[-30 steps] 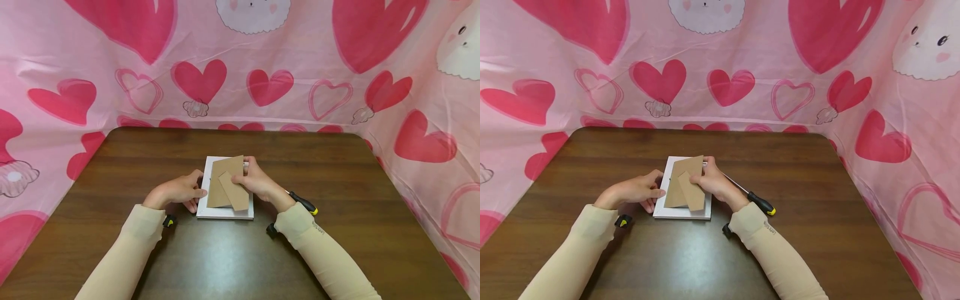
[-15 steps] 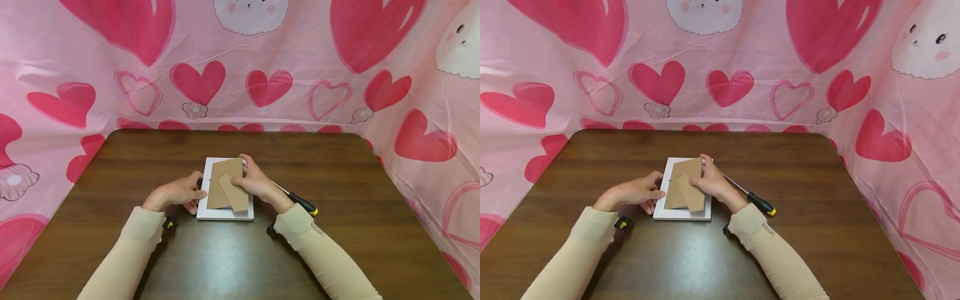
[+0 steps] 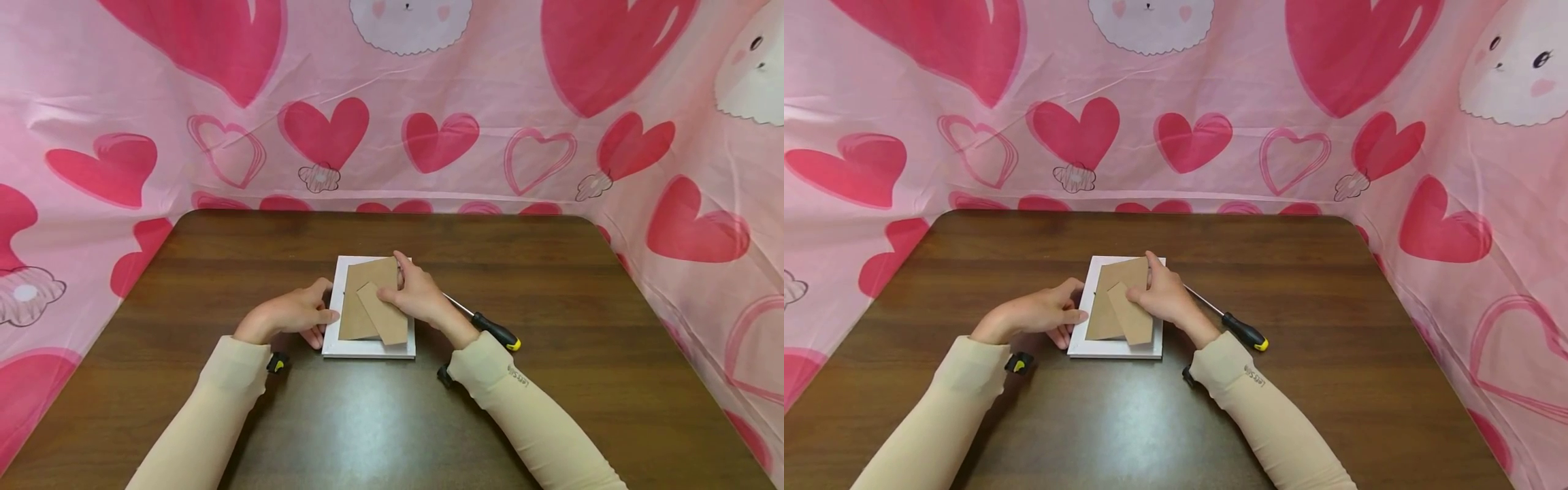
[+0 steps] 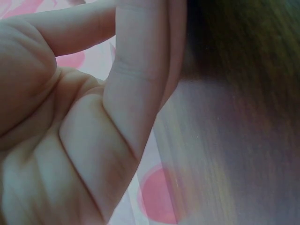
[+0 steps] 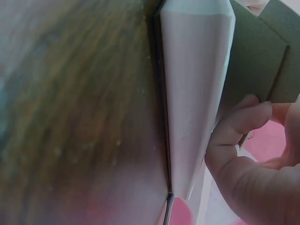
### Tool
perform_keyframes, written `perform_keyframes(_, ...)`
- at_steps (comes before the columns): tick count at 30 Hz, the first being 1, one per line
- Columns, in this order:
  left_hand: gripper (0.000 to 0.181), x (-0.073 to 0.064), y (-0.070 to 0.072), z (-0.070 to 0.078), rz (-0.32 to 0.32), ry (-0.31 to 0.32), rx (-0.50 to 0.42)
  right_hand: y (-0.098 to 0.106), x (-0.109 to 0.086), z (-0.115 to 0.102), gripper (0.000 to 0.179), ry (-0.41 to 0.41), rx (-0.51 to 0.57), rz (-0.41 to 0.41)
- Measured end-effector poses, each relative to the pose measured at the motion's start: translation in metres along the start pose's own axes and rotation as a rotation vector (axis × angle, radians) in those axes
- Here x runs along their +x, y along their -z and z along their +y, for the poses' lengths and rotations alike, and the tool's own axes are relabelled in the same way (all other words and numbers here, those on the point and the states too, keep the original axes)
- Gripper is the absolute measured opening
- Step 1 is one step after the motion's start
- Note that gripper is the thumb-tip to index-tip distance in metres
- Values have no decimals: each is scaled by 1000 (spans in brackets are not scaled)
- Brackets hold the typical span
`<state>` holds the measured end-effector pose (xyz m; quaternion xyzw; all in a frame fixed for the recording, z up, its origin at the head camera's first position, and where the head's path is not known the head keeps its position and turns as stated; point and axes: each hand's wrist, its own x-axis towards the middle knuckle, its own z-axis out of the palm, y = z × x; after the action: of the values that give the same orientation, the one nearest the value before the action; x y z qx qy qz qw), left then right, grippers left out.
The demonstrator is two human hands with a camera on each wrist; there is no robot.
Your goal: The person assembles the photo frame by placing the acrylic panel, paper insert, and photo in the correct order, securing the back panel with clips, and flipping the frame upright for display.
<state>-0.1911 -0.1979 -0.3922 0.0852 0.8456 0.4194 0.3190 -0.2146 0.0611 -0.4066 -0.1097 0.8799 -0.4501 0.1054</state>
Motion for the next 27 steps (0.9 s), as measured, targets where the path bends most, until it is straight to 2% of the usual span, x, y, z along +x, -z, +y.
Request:
perform_keyframes(8,60,1,1,0,-5,-1,7,3,-1,0,93,32,-104,4)
perform_keyframes(13,60,1,0,1,-8,-1,9,3,0,0,93,49,-129,-3)
perform_keyframes(22,62,0,0,2,-14,-10,8,5,-3,1,92,13,14,-34)
perform_keyframes(27,60,-1,-1,2,-11,-17,10,6,-4,1,92,5,27,-61)
